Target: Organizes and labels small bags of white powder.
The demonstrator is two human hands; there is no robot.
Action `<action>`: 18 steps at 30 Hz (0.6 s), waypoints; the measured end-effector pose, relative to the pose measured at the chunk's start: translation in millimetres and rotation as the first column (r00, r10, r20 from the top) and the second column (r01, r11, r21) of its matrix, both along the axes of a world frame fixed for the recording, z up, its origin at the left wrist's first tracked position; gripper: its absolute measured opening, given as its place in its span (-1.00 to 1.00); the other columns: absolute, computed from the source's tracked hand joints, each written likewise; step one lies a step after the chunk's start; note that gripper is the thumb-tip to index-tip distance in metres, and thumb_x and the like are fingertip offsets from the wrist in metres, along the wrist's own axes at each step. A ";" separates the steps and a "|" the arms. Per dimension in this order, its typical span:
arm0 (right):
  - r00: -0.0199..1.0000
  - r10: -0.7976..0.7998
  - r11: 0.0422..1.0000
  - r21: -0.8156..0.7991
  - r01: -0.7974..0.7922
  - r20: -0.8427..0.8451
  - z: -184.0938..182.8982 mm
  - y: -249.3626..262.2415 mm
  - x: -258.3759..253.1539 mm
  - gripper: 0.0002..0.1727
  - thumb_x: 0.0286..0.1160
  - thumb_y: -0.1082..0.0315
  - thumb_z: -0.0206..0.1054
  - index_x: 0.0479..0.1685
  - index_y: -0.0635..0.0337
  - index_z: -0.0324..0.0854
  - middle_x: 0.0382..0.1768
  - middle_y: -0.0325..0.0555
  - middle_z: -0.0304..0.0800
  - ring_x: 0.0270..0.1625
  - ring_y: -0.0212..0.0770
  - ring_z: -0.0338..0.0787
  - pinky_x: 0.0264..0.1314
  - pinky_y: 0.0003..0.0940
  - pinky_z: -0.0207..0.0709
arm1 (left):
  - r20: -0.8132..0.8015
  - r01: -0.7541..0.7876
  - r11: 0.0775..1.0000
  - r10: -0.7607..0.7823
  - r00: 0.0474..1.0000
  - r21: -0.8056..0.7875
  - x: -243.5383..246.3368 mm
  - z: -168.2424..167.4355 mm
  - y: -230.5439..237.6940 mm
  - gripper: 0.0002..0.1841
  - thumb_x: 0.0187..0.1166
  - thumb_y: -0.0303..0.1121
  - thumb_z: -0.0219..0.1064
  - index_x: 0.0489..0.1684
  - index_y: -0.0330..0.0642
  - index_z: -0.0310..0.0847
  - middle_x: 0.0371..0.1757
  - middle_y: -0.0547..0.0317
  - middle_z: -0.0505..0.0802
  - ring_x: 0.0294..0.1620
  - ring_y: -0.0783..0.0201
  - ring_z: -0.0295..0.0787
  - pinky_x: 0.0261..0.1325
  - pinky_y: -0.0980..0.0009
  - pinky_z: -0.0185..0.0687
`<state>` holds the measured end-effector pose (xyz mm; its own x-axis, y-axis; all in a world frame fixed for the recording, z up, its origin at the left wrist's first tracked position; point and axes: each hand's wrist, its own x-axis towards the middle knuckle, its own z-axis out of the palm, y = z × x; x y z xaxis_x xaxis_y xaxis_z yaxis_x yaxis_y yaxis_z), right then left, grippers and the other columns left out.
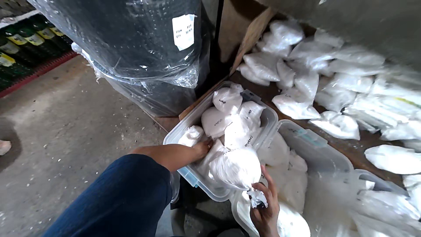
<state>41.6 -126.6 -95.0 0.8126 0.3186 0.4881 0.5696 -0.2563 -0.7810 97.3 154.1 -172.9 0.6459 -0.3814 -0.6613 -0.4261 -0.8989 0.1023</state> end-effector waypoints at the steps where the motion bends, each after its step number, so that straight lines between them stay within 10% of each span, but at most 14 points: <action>1: 1.000 0.000 1.000 -0.002 0.000 0.003 0.3 0.1 0.2 -0.85 0.56 0.24 0.24 0.00 -0.03 0.57 0.64 -0.25 0.37 0.21 -0.58 0.68 0.29 -0.64 0.57 | -0.058 -0.127 0.991 0.124 0.991 -0.052 1.2 2.4 -3.7 -0.48 0.72 -0.73 -0.11 0.70 -0.67 0.08 0.89 -0.36 0.05 0.93 -0.25 -0.18 0.89 0.06 -0.15; 5: 1.000 0.005 1.000 0.015 -0.005 0.007 0.3 0.7 -0.3 -0.84 0.54 0.26 0.25 0.02 -0.03 0.59 0.65 -0.26 0.37 0.27 -0.56 0.67 0.35 -0.62 0.56 | -0.205 -0.367 0.927 0.375 0.904 0.078 3.7 23.3 -20.1 -0.43 0.73 -0.62 0.03 0.75 -0.58 0.05 0.86 -0.36 0.13 0.88 -0.31 -0.03 0.84 -0.08 0.00; 9: 1.000 0.012 1.000 0.020 -0.013 0.004 -0.5 -1.3 -0.6 -0.83 0.58 0.23 0.25 0.06 -0.08 0.60 0.65 -0.28 0.38 0.38 -0.53 0.65 0.43 -0.57 0.55 | -0.044 -0.143 0.987 0.147 0.988 0.070 2.6 77.2 -13.3 -0.55 0.67 -0.61 0.06 0.53 -0.61 0.37 0.71 -0.44 0.36 0.77 -0.40 0.14 0.73 -0.30 0.00; 13: 1.000 -0.001 1.000 0.006 0.001 0.025 -1.2 -0.5 0.2 -0.85 0.61 0.22 0.24 0.04 -0.07 0.60 0.63 -0.26 0.40 0.32 -0.54 0.67 0.38 -0.60 0.57 | 0.184 -0.554 0.828 0.533 0.826 0.088 0.7 99.3 3.2 -0.48 0.67 -0.69 0.05 0.63 -0.67 0.12 0.56 -0.63 0.41 0.50 -0.55 0.42 0.31 -0.39 0.42; 18: 1.000 -0.018 1.000 0.012 0.018 -0.002 0.5 -0.1 -0.8 -0.87 0.60 0.24 0.25 0.00 -0.05 0.60 0.65 -0.23 0.39 0.43 -0.51 0.62 0.45 -0.57 0.54 | 0.026 -0.689 0.723 0.689 0.725 0.059 10.2 99.6 22.0 -0.34 0.70 -0.30 0.30 0.68 -0.53 0.18 0.53 -0.60 0.50 0.52 -0.51 0.48 0.33 -0.32 0.56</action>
